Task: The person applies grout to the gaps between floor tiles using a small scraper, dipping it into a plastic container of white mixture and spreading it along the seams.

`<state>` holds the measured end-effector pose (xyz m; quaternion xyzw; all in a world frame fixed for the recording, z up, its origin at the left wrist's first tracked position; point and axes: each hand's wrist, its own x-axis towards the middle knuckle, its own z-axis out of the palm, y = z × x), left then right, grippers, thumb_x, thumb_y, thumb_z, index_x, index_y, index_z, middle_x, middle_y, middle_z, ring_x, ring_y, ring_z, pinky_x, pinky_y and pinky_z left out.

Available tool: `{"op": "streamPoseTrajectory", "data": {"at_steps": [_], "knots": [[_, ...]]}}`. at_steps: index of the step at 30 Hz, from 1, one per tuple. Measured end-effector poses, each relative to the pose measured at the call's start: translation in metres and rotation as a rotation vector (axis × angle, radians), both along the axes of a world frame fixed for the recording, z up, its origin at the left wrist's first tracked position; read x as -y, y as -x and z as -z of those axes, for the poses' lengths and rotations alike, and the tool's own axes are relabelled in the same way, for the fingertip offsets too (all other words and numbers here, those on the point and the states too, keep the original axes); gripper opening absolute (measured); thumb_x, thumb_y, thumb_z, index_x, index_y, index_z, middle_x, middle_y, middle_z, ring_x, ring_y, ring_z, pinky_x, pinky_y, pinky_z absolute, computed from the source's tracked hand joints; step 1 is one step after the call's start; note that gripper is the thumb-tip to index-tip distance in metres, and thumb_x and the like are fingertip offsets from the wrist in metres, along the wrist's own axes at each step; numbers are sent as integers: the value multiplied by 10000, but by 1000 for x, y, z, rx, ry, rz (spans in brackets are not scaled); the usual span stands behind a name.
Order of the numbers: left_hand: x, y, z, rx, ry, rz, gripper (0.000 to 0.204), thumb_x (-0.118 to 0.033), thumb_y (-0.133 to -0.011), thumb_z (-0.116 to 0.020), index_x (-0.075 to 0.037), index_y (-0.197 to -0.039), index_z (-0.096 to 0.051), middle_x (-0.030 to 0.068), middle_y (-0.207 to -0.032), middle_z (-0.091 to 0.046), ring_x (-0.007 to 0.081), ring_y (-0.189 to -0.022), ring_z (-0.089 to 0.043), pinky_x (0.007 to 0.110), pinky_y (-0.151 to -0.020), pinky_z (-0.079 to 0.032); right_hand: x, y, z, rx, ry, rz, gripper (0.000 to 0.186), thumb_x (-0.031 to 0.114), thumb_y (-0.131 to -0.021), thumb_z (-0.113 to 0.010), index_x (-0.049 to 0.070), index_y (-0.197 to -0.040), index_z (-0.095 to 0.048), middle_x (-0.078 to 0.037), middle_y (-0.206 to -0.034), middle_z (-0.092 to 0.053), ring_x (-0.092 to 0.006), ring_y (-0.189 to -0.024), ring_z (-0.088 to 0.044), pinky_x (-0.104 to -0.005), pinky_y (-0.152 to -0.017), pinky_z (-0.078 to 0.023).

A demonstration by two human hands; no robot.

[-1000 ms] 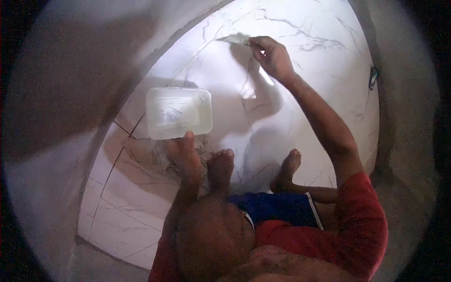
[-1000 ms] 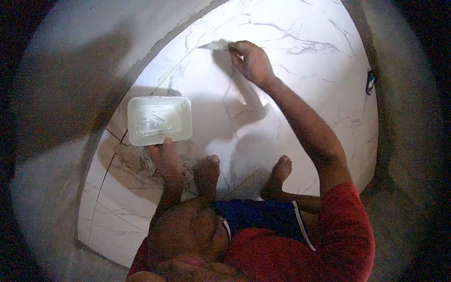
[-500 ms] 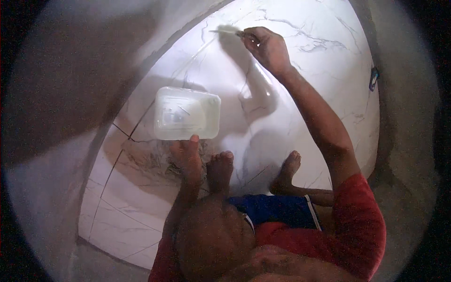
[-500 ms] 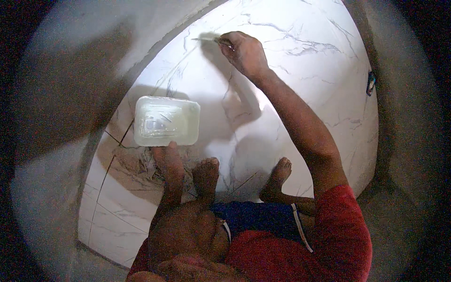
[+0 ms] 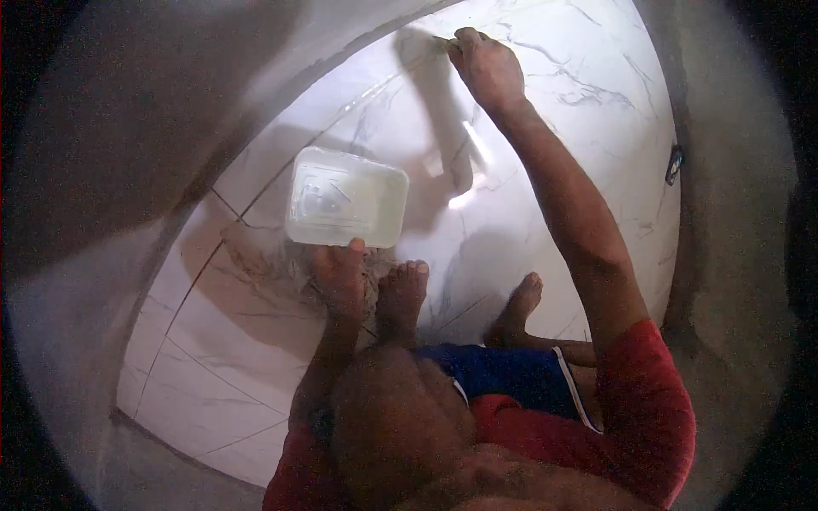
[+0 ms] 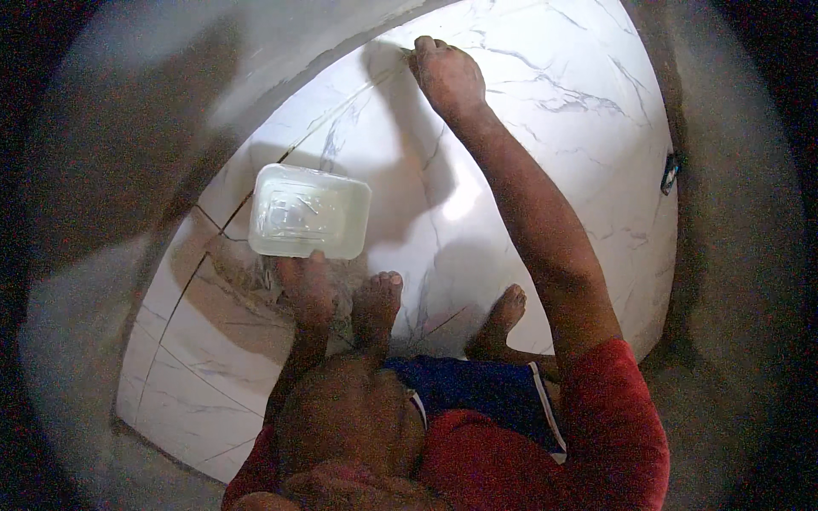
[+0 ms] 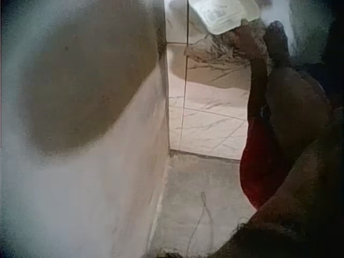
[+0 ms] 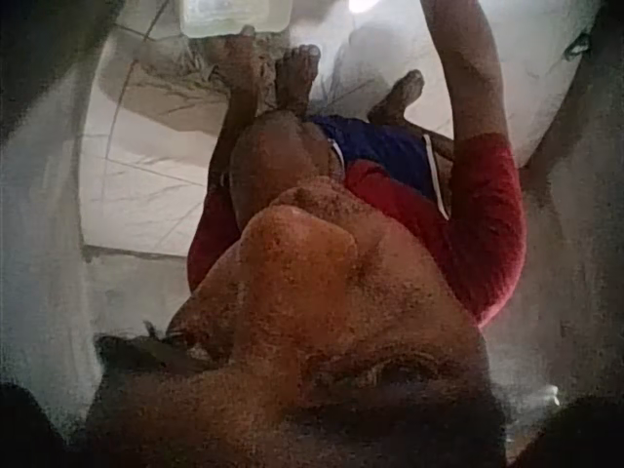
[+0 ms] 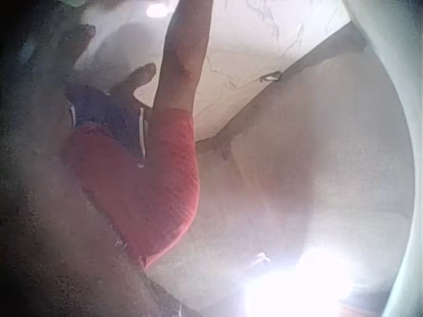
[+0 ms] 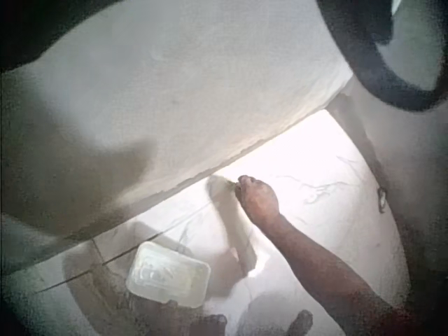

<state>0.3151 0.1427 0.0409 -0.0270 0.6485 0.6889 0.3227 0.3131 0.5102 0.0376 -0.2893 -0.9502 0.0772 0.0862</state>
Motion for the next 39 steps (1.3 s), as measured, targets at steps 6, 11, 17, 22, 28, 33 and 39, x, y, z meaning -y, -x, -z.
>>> {"op": "streamPoseTrajectory", "data": {"at_steps": [6,11,17,22,28,33,39], "knots": [[29,11,28,118,83,95,660,-147,-869,-698,-1,-1430,-384,104,-1288,-536,209,-1135,-532,349,-960,-447,19,27,-10,242,49,-50,259,257,-984,-485,12,-1014,-563,-225,-934,-688,-388,-860,-689,-490,-765,-552],[45,15,33,73,-53,93,648,-150,-869,-689,-1,-1429,-399,112,-1308,-536,221,-1167,-528,350,-987,-441,69,46,-1,180,51,-143,262,271,-945,-537,11,-945,-570,-212,-841,-688,-392,-759,-687,-495,-695,-560],[73,12,30,49,179,54,693,-190,-843,-735,-15,-1428,-408,93,-1324,-528,219,-1180,-524,361,-981,-449,148,68,-10,186,106,-269,197,146,-869,-568,-6,-991,-593,-203,-890,-693,-348,-815,-712,-440,-690,-593],[112,-4,47,162,89,-92,572,-244,-924,-659,-40,-1408,-434,81,-1287,-529,245,-1128,-538,372,-955,-455,201,84,9,141,93,-474,177,104,-851,-609,1,-960,-703,-175,-923,-719,-316,-882,-728,-429,-692,-610],[270,-28,170,381,51,-274,511,-265,-979,-593,-33,-1402,-427,107,-1279,-524,277,-1134,-537,426,-1001,-443,217,73,-7,107,108,-428,178,121,-883,-571,15,-1005,-646,-151,-884,-714,-331,-828,-723,-448,-696,-603],[349,-42,212,532,-165,-469,540,-268,-966,-606,-11,-1402,-418,154,-1315,-510,298,-1164,-524,467,-1030,-436,99,34,-6,-97,194,-90,198,226,-888,-616,55,-960,-685,-163,-907,-697,-350,-809,-689,-456,-711,-555],[182,15,39,306,269,-122,690,-264,-848,-716,14,-1400,-410,141,-1289,-516,268,-1132,-534,443,-978,-471,1,5,-19,50,93,146,278,290,-914,-649,40,-1032,-669,-207,-912,-700,-397,-844,-679,-466,-739,-546]]}}
